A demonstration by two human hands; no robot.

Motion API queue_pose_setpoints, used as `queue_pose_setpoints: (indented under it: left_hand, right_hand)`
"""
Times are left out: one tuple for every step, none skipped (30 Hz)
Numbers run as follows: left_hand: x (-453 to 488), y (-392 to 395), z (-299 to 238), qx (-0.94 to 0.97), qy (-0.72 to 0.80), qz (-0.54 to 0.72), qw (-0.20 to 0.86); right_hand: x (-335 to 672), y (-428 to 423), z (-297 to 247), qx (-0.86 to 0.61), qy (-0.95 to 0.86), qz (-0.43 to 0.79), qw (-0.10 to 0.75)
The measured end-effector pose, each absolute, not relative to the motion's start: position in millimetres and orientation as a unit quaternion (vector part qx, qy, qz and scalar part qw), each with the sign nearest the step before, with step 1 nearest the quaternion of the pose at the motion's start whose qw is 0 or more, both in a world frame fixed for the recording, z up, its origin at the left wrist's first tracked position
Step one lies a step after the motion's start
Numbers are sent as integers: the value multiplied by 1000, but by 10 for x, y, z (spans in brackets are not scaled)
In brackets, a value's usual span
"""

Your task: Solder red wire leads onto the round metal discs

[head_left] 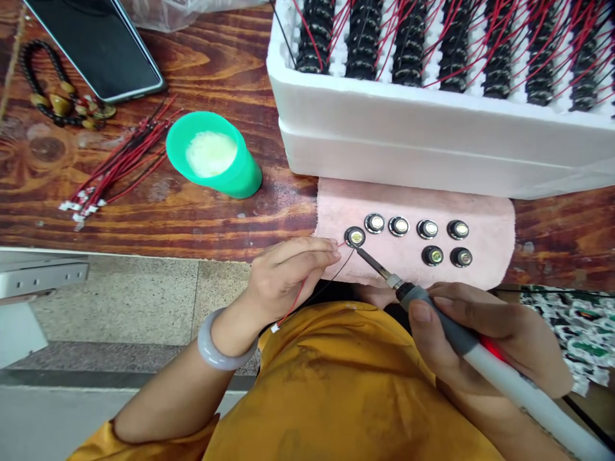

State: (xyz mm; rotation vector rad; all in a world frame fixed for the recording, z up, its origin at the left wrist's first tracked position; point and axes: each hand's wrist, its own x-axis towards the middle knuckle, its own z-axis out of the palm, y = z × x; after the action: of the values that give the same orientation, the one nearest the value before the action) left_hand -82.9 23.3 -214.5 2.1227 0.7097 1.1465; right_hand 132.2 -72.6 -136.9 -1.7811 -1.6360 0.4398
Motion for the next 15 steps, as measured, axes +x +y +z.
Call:
queue_pose_setpoints:
  left_hand:
    - [-828,234,-2142,802,270,433,309]
    - [-826,236,-2137,803,269,432,310]
    - [-826,238,-2132,804,268,430,311]
    - [-827,240,-2127,805,267,427,313]
    - [-828,241,-2122,807,267,422,314]
    - [-831,242,-2117,809,267,418,315]
    - [-834,243,-2113,811,267,414,316]
    - [-837,244,-2108,812,268,410,318]
    - [-838,246,-2104,812,268,407,320]
    - [-839,247,-2100,812,268,405,324]
    - [-838,250,-2095,812,267,402,328]
    - [-836,253,-2091,811,267,402,332]
    - [-834,256,-2087,810,266,401,335]
    - [-832,259,-2084,810,263,403,336]
    - [-831,261,-2082,811,259,403,336]
  right_hand:
    - [1310,-715,-1342,-686,-627,173,327]
    - [1296,-704,-1310,-694,-622,177,314]
    - [1282,-694,-1279,-706,-615,183,300]
    - [1269,-684,-1253,-715,-609,188,287]
    - [1260,-677,-1234,-718,-609,192,278]
    - [1253,-671,-1223,-717,-611,195,273]
    - [1250,-667,-1220,-713,-617,194,271]
    - [1249,-665,-1224,-707,-624,192,271]
    - [1250,-664,-1231,-703,-630,187,272]
    - [1251,-663,-1239,-702,-633,182,271]
    - [1254,-661,-1248,-703,-634,179,268]
    - [1258,-658,-1255,-705,-634,179,264]
    - [1263,-655,-1263,-706,-634,181,259]
    - [1269,-650,-1271,-707,-634,184,255]
    - [1277,-647,-1283,-707,-634,185,252]
